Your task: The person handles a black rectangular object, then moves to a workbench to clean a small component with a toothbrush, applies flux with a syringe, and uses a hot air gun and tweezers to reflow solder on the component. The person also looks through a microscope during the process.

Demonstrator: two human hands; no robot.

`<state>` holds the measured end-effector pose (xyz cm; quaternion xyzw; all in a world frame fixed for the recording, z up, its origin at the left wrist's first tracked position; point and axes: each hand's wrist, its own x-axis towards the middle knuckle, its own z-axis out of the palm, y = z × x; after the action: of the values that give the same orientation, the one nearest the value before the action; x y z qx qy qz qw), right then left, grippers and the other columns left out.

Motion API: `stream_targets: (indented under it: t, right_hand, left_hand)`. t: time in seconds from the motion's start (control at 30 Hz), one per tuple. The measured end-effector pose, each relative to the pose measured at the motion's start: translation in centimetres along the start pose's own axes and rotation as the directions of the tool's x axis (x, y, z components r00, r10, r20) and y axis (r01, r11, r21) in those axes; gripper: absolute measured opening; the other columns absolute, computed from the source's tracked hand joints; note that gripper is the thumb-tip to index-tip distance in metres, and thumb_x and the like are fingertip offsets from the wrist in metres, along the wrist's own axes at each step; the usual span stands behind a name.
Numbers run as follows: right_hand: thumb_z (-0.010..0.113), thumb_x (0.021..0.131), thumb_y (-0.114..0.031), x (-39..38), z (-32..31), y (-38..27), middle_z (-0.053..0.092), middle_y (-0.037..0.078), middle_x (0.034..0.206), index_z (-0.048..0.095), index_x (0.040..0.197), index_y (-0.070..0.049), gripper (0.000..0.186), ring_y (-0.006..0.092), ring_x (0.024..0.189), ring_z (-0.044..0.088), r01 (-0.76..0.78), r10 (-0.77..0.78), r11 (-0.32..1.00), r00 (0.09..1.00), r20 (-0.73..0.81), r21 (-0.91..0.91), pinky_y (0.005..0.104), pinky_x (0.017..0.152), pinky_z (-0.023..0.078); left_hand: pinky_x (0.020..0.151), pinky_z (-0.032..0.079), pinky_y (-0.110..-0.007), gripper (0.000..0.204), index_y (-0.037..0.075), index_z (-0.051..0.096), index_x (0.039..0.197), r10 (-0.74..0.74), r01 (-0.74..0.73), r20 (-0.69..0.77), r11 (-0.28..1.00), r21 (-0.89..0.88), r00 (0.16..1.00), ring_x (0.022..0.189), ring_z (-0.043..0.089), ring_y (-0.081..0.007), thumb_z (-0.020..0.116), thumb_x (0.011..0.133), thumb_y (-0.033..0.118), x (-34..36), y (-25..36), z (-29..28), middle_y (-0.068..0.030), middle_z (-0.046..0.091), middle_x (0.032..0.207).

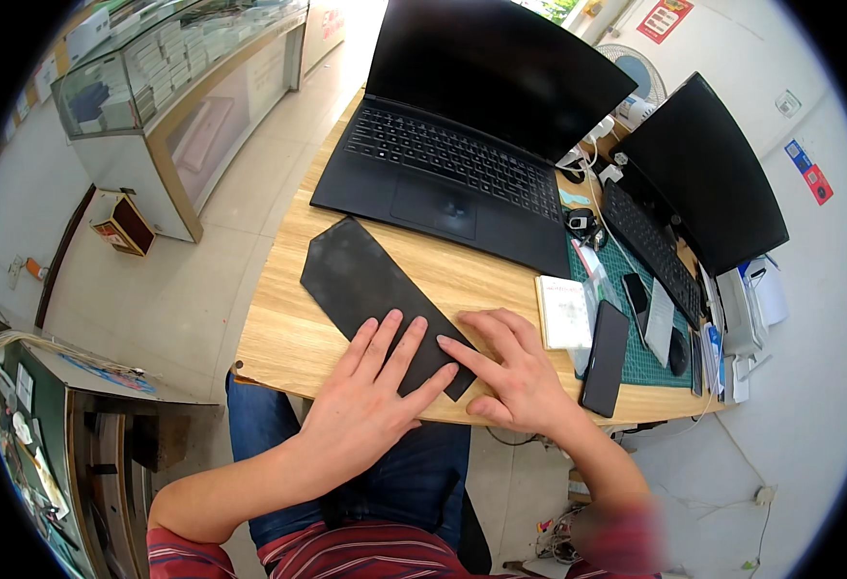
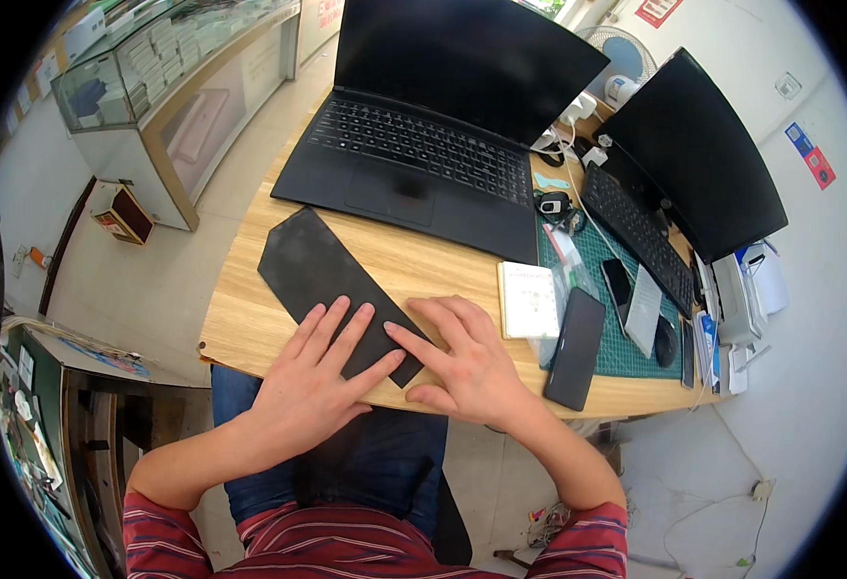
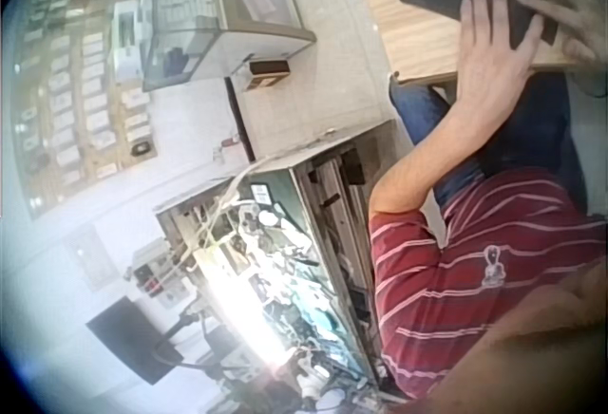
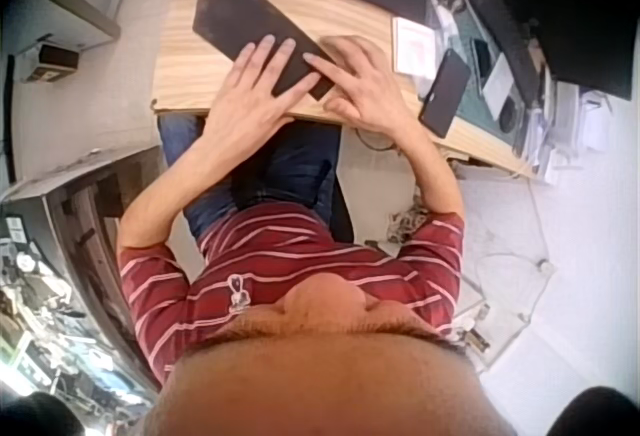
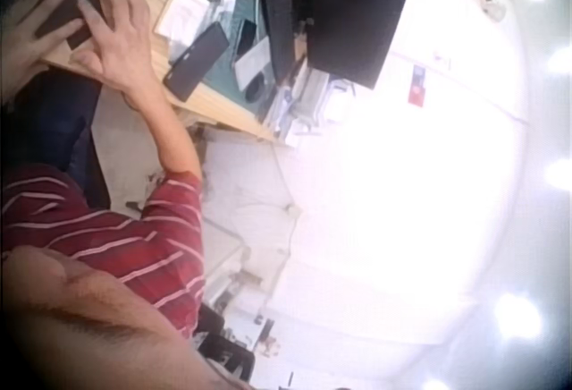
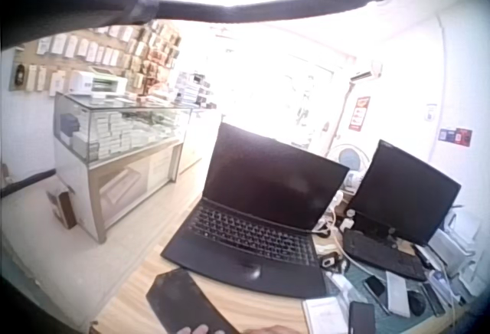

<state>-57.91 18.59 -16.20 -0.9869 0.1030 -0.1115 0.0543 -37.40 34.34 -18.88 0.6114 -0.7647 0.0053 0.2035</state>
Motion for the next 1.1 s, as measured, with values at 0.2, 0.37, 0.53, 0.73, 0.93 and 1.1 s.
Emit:
stream_targets:
  t: [0.2, 0.37, 0.53, 0.73, 0.93, 1.1]
  right_hand:
    - [0.06, 0.087, -0.06, 0.05, 0.08, 0.13, 0.051, 0.017, 0.149, 0.061, 0.146, -0.017, 0.073, 0.0401, 0.133, 0.047, 0.022, -0.022, 1.0, 1.0, 0.015, 0.015, 0.0535, 0.114, 0.038]
    - [0.033, 0.1, -0.075, -0.07, 0.43, -0.01, 0.051, 0.019, 0.148, 0.063, 0.144, -0.014, 0.08, 0.0412, 0.133, 0.047, -0.021, 0.021, 1.0, 1.0, -0.007, 0.004, 0.0537, 0.115, 0.036]
    - [0.035, 0.1, -0.074, -0.22, 0.58, 0.31, 0.051, 0.019, 0.149, 0.062, 0.145, -0.014, 0.08, 0.0412, 0.133, 0.047, 0.01, -0.01, 1.0, 1.0, -0.002, 0.005, 0.0537, 0.115, 0.036]
    - [0.073, 0.082, -0.051, 0.14, -0.07, 0.07, 0.051, 0.017, 0.149, 0.058, 0.148, -0.017, 0.077, 0.0396, 0.132, 0.048, 0.031, -0.032, 0.999, 0.999, 0.017, 0.023, 0.0536, 0.115, 0.039]
    - [0.073, 0.082, -0.051, 0.07, -0.16, -0.1, 0.051, 0.017, 0.149, 0.058, 0.149, -0.016, 0.077, 0.0395, 0.133, 0.048, 0.002, -0.002, 1.0, 1.0, 0.004, -0.004, 0.0537, 0.115, 0.038]
    - [0.073, 0.082, -0.053, 0.05, 0.11, 0.18, 0.051, 0.017, 0.149, 0.058, 0.149, -0.016, 0.078, 0.0396, 0.133, 0.047, 0.038, -0.038, 0.999, 0.999, 0.018, 0.021, 0.0541, 0.115, 0.039]
  left_hand:
    - [0.123, 0.03, -0.056, 0.083, 0.025, 0.057, 0.149, 0.001, -0.001, -0.011, 1.0, 0.015, 1.0, 0.149, 0.036, -0.0444, 0.089, 0.073, 0.033, 0.03, 0.05, 0.14, -0.022, 0.042, 0.159]
    - [0.123, 0.031, -0.056, 0.083, 0.025, 0.057, 0.148, 0.002, -0.002, -0.009, 1.0, -0.003, 1.0, 0.149, 0.037, -0.0444, 0.089, 0.072, 0.032, 0.07, 0.1, 0.0, -0.0221, 0.042, 0.159]
    - [0.123, 0.03, -0.056, 0.082, 0.025, 0.057, 0.148, -0.001, 0.001, -0.01, 1.0, -0.005, 1.0, 0.149, 0.037, -0.0444, 0.089, 0.073, 0.032, 0.03, 0.1, 0.02, -0.0222, 0.042, 0.159]
    - [0.123, 0.03, -0.056, 0.082, 0.025, 0.057, 0.149, -0.001, 0.001, -0.002, 1.0, -0.005, 1.0, 0.149, 0.036, -0.0447, 0.089, 0.074, 0.032, 0.05, 0.13, -0.05, -0.0222, 0.042, 0.159]
    - [0.123, 0.03, -0.056, 0.081, 0.025, 0.057, 0.149, 0.002, -0.002, 0.004, 1.0, -0.003, 1.0, 0.149, 0.036, -0.0444, 0.088, 0.074, 0.033, 0.07, 0.14, -0.21, -0.0223, 0.042, 0.159]
    - [0.123, 0.03, -0.055, 0.081, 0.025, 0.057, 0.149, 0.002, -0.002, 0.0, 1.0, 0.009, 1.0, 0.149, 0.036, -0.0442, 0.088, 0.075, 0.033, 0.09, 0.18, -0.17, -0.0223, 0.042, 0.159]
